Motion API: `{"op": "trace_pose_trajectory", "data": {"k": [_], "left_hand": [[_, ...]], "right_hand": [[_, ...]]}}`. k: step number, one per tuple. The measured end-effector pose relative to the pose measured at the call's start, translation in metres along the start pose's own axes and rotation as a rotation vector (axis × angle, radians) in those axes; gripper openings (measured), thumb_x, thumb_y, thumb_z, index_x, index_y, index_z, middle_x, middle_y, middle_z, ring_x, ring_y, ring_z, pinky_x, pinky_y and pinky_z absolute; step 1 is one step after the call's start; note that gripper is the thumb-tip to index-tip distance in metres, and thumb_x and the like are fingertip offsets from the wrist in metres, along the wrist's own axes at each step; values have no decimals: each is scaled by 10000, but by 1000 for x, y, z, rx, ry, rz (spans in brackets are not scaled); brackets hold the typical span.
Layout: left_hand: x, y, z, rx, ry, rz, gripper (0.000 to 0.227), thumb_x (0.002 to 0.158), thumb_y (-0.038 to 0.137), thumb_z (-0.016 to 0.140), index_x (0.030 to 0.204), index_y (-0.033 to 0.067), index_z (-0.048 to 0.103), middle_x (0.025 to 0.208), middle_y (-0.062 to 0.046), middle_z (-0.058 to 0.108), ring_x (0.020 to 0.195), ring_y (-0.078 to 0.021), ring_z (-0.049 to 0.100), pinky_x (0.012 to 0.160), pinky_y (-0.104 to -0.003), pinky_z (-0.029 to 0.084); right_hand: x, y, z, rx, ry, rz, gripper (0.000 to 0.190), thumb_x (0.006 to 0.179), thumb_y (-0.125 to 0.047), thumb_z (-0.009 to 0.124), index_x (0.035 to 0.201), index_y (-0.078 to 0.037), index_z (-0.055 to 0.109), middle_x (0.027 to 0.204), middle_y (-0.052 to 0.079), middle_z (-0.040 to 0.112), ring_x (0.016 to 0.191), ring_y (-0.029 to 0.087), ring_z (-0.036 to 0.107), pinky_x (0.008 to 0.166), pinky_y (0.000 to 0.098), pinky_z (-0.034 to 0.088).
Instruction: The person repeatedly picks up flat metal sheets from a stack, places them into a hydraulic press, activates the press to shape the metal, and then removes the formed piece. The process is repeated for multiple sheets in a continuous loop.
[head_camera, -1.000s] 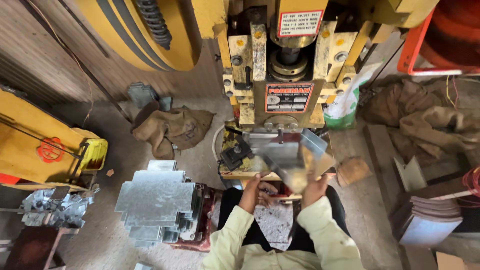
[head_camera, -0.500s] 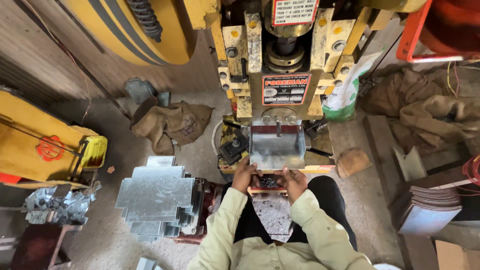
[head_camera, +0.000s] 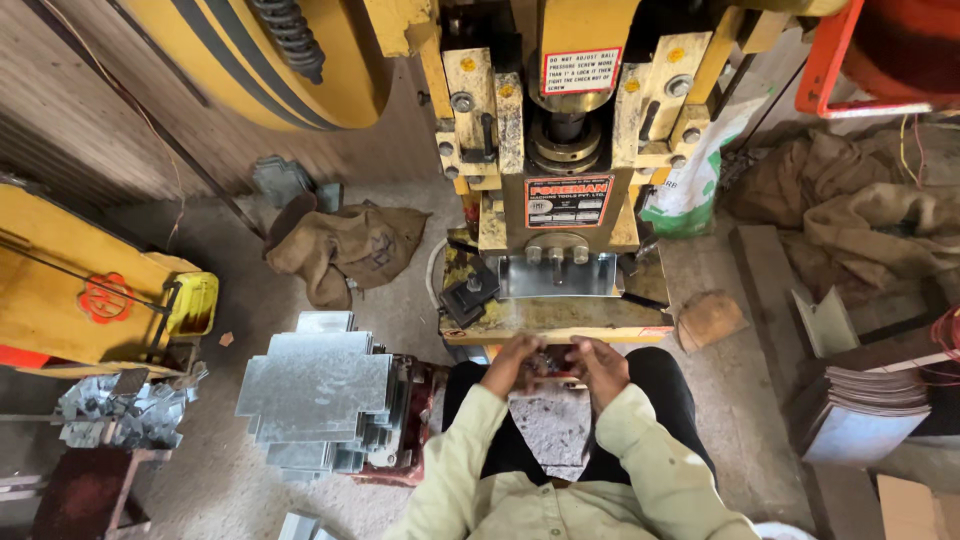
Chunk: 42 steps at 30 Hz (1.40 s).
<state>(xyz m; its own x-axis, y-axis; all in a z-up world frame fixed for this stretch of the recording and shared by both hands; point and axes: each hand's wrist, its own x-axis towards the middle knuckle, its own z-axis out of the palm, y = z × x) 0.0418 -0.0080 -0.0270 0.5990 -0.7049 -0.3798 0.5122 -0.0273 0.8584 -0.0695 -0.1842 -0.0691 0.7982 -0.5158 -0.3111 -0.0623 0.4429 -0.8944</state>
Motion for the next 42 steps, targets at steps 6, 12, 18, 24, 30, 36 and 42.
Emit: {"op": "trace_pose_trajectory", "data": {"k": [6,12,18,24,30,36,42], "left_hand": [[68,27,39,-380,-128,-120,429,990,461,601,744,117,533,569,-6,489,399,-113,399,364,-252,284],[30,40,49,-391,-128,-141,397,1003,374,557,679,178,439,538,36,413,405,-99,335,377,-266,246],[-54,47,0,-99,-242,-9,211,922,305,583,906,101,633,552,0,498,386,-112,457,352,-259,364],[-37,61,-13,-570,-18,148,896,921,736,361,1419,-1,472,839,-10,687,693,-250,731,555,-341,595],[-11,23,6,168,213,283,869,930,188,717,1621,40,211,1062,-259,729,835,-169,710,715,-290,581],[43,17,-20,120,382,441,535,953,27,665,1469,-17,529,1119,-105,746,743,-124,621,672,-262,544],[38,15,-16,52,489,516,484,980,36,654,1453,-17,563,1044,-72,709,753,-103,607,640,-266,542]], "right_hand": [[3,17,-24,76,23,-28,528,1059,-448,522,1114,51,686,821,113,690,668,172,587,622,303,489],[-8,-25,-29,283,-87,129,704,1025,-604,369,1234,29,595,1003,150,665,871,255,606,797,408,512],[-34,-91,-18,727,-388,276,871,891,-654,455,1452,13,442,1408,212,581,1265,368,568,1028,492,469],[-18,-92,11,254,-129,-105,794,896,-274,643,1585,-215,252,1438,127,547,1002,393,643,723,475,524],[-19,-91,27,91,-239,-226,928,926,47,609,1617,-294,93,1411,104,548,1080,293,701,910,470,616],[42,-74,9,38,-188,-200,885,946,69,597,1667,-253,198,1143,176,620,999,310,735,899,453,647],[61,-70,-14,-157,-254,-265,799,931,56,658,1626,-126,308,1049,179,728,924,248,738,846,365,638]]}}
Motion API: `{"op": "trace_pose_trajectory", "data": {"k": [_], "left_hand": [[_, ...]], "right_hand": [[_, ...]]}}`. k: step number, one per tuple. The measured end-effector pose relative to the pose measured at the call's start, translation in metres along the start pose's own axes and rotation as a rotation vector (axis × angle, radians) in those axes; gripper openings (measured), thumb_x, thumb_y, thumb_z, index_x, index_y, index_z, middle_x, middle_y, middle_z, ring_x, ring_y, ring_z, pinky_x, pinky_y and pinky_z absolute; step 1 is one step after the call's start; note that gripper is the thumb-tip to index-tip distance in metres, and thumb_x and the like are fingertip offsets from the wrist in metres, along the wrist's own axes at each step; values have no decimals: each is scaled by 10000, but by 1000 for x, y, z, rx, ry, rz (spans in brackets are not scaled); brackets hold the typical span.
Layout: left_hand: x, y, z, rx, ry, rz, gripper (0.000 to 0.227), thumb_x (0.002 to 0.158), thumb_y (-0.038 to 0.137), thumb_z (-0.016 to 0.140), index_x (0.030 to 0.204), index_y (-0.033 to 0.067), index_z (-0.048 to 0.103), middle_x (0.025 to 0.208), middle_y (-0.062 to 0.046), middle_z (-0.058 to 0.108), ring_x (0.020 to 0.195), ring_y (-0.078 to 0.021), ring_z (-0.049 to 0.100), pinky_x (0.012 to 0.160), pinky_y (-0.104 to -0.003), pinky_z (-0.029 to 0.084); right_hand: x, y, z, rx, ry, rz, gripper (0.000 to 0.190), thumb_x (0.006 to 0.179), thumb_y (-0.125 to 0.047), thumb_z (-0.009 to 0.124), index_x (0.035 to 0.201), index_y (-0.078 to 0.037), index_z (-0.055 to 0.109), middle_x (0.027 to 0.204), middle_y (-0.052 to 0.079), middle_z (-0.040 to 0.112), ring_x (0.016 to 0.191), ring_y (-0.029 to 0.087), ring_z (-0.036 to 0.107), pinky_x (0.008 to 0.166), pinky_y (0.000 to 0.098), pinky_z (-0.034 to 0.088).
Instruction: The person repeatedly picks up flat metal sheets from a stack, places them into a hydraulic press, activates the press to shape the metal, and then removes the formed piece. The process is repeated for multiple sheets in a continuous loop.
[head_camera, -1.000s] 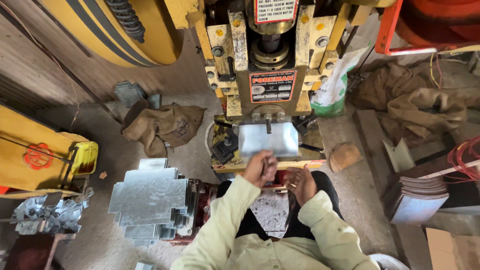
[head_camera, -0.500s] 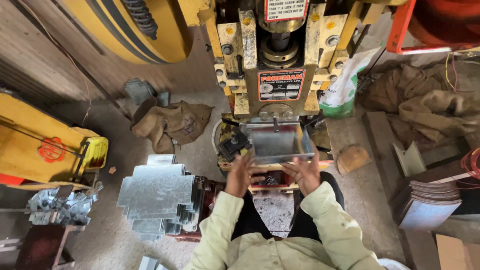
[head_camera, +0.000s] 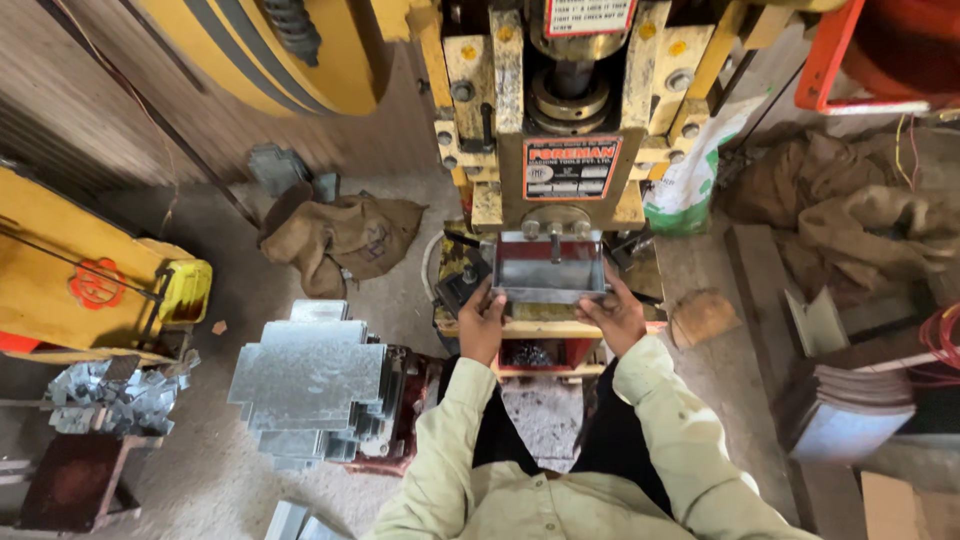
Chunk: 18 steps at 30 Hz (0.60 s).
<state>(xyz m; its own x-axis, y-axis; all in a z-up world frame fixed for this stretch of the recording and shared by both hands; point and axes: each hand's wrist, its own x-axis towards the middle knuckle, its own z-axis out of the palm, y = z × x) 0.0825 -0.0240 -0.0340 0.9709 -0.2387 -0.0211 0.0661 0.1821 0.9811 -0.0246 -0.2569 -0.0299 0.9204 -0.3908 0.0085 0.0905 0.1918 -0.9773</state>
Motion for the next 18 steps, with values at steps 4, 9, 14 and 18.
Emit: {"op": "trace_pose_trajectory", "data": {"k": [4,9,14,18], "left_hand": [[7,-2,-3,59,-41,26,476,972,21,663,1436,-20,567,1059,-69,721,812,-88,641,668,-267,562],[4,-6,-4,13,-64,-1,488,953,-5,658,1433,-13,573,1053,-85,714,779,-103,640,639,-277,563],[2,3,-2,24,-47,-8,474,947,-13,659,1414,-8,575,1060,-99,711,759,-120,631,637,-278,565],[-2,9,-3,53,-8,-5,456,928,-4,690,1368,1,571,1097,-71,691,841,-103,678,648,-286,591]], "right_hand": [[3,1,0,-15,70,-11,772,916,46,674,1603,-114,360,1042,147,734,884,216,727,802,339,634],[-1,-11,-4,-215,182,82,682,843,1,786,1465,-28,508,987,135,763,882,194,728,768,317,621],[0,-18,-1,-283,246,122,638,819,-17,823,1395,-13,548,974,140,740,880,183,709,725,315,613],[-5,-17,-1,-224,204,34,644,820,-34,797,1405,-24,528,972,102,775,903,139,736,753,281,606]]}}
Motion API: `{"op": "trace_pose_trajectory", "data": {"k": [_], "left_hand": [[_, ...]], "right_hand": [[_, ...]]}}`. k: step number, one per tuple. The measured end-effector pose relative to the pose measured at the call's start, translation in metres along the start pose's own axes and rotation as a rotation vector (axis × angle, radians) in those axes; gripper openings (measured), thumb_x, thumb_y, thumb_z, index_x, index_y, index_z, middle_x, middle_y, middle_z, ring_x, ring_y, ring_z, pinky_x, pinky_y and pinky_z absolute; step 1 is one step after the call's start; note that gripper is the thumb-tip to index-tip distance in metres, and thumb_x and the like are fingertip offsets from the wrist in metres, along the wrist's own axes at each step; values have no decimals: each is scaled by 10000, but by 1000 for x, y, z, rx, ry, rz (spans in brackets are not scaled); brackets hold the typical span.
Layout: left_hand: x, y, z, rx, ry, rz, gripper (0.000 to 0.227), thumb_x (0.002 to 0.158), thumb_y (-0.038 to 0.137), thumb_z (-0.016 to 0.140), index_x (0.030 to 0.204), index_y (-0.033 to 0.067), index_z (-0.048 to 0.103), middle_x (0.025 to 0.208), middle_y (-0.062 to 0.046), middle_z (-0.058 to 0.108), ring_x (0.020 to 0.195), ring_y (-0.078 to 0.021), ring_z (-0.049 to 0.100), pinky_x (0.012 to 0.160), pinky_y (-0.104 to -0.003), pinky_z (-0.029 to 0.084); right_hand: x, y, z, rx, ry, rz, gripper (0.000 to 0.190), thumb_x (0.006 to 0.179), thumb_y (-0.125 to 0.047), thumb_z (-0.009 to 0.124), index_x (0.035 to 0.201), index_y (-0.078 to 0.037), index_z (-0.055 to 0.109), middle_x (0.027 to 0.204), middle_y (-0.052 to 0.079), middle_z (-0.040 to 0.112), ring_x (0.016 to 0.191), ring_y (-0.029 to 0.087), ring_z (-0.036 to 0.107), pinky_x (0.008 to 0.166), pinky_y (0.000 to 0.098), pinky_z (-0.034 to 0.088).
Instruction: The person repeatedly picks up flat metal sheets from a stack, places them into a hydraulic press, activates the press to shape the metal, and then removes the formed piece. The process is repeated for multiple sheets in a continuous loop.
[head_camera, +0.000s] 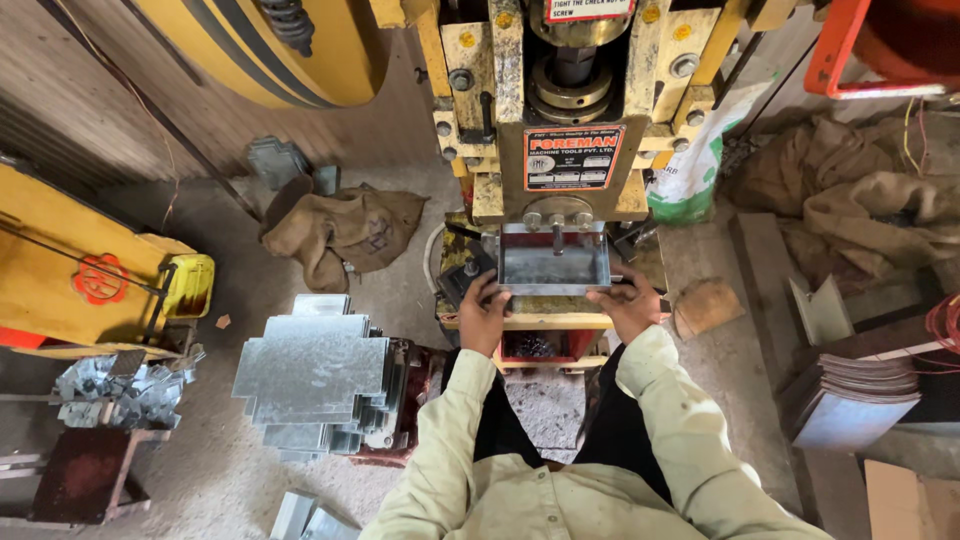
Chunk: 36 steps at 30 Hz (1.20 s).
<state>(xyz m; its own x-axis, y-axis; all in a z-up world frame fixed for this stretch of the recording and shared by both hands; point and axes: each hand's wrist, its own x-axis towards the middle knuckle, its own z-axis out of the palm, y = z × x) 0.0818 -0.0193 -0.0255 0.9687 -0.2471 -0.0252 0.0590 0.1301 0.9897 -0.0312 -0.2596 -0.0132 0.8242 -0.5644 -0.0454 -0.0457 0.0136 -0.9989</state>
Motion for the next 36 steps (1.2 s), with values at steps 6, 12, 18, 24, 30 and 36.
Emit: {"op": "trace_pose_trajectory", "data": {"k": [6,12,18,24,30,36], "left_hand": [[-3,4,-6,187,45,3,526,898,133,793,1367,23,582,1015,-79,712,713,-124,626,621,-278,550],[5,22,-1,220,-98,144,766,948,181,778,1586,82,364,1073,-113,758,749,-100,677,679,-236,569],[-12,53,1,-7,-218,-41,833,898,95,731,1590,99,267,1357,-145,643,739,-138,679,565,-265,539],[-95,-1,-17,-157,-218,-117,757,921,14,660,1496,156,189,1347,-140,594,832,-201,749,693,-335,639],[-148,-110,-43,-278,79,-546,341,1041,242,406,1325,72,487,1209,-237,736,618,-275,703,517,-360,590],[-132,-108,-17,27,-72,-196,226,1069,231,525,1198,84,637,921,-142,713,670,-202,637,588,-325,505]], "right_hand": [[0,-6,3,-66,72,63,694,804,-38,837,1406,-16,493,990,112,747,882,166,721,712,304,621],[15,-9,11,-11,45,61,959,769,-32,807,1541,-140,248,1076,113,678,907,189,701,685,319,591],[0,-20,-10,156,-225,-57,621,983,-259,676,1511,11,488,1282,188,697,1129,253,693,942,352,580],[-48,-12,15,444,-57,363,494,1003,-470,510,1306,-80,487,1169,177,640,917,337,695,713,448,607],[-81,-7,76,318,-50,319,372,985,-287,564,1277,-68,496,1215,189,635,889,332,726,642,431,644],[-172,-13,198,300,-696,345,752,915,-202,661,1547,-155,255,1100,198,652,894,310,717,649,466,668]]}}
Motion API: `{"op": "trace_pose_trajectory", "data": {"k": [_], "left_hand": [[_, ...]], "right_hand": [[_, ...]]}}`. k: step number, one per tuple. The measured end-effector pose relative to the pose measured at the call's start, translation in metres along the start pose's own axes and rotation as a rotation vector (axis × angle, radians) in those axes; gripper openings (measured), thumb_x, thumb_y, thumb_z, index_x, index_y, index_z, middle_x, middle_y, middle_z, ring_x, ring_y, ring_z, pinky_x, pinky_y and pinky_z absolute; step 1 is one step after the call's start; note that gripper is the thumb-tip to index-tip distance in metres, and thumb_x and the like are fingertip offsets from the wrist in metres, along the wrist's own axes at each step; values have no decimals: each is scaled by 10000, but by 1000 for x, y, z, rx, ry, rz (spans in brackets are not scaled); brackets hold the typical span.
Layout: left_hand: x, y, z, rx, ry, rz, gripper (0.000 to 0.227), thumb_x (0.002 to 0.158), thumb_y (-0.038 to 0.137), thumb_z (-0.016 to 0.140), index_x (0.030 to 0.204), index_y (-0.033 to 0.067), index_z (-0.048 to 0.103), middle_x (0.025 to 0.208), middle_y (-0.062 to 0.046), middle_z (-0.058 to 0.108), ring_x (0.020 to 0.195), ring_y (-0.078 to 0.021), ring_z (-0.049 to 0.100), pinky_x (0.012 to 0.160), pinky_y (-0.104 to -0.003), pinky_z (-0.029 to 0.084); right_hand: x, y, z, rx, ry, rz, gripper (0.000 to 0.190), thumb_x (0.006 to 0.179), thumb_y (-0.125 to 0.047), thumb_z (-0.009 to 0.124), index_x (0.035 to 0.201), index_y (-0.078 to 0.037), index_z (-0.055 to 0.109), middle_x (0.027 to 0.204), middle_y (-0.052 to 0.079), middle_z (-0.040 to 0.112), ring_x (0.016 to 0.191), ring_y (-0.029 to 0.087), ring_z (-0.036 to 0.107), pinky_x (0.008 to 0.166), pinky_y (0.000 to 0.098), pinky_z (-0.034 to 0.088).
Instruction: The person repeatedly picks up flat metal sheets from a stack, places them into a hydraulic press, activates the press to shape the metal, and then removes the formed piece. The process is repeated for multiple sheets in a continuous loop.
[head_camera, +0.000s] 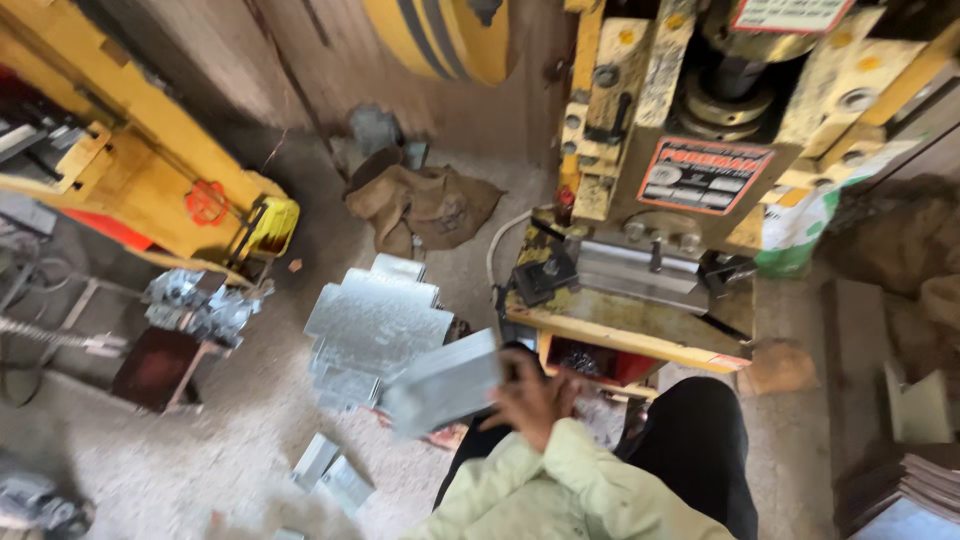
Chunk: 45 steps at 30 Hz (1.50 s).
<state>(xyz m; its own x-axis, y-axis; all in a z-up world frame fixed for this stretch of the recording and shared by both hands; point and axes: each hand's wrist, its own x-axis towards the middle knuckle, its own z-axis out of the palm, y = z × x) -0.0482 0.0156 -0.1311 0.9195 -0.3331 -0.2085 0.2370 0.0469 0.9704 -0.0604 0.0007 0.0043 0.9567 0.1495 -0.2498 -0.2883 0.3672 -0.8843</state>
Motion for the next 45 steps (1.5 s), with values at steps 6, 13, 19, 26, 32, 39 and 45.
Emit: {"op": "trace_pose_trajectory", "data": {"k": [6,13,19,26,32,39,45], "left_hand": [[15,123,-33,472,295,503,165,987,167,648,1103,51,671,897,-192,722,785,-354,724,695,-420,565],[40,170,-188,1203,787,187,778,886,361,633,1533,41,341,1597,-134,407,1475,-457,302,1087,-769,223],[-22,158,-310,1417,878,-463,824,967,705,336,1621,240,149,1726,-82,47,1583,-362,-4,1081,-841,-5],[-43,128,-374,1009,1136,-440,779,882,704,601,1344,78,596,1440,-205,559,1269,-430,573,1100,-730,293],[-32,105,-388,828,1121,-200,538,924,516,745,1011,-13,702,1060,-264,728,1009,-410,694,928,-472,535],[-19,133,-356,579,1116,433,611,908,213,818,1324,-65,467,1262,-240,548,1052,-323,591,868,-411,527],[-16,212,-208,464,780,616,455,960,118,741,1351,3,540,1169,-83,648,885,-103,636,706,-228,521]], "right_hand": [[-43,-28,41,-275,-862,-26,370,1099,-267,586,1326,21,635,1235,144,713,1163,204,676,1007,352,552],[-16,-35,-25,-89,-357,28,386,1030,-291,592,1293,-11,630,1122,127,763,975,179,722,849,315,588],[-41,-1,-98,-30,-69,133,382,980,-296,607,1257,-38,656,1073,129,772,920,193,729,798,341,589],[-80,60,-183,72,246,307,366,953,-286,607,1221,-49,686,1020,117,764,874,190,708,763,344,568],[-78,58,-193,65,310,293,331,962,-266,596,1192,-44,681,1020,113,761,860,191,702,760,342,559],[-65,44,-178,92,277,243,328,959,-267,602,1195,-53,680,1016,119,760,863,193,705,763,350,571],[-61,43,-171,43,184,246,383,959,-291,633,1243,-38,676,1076,132,763,895,212,714,756,357,558]]}}
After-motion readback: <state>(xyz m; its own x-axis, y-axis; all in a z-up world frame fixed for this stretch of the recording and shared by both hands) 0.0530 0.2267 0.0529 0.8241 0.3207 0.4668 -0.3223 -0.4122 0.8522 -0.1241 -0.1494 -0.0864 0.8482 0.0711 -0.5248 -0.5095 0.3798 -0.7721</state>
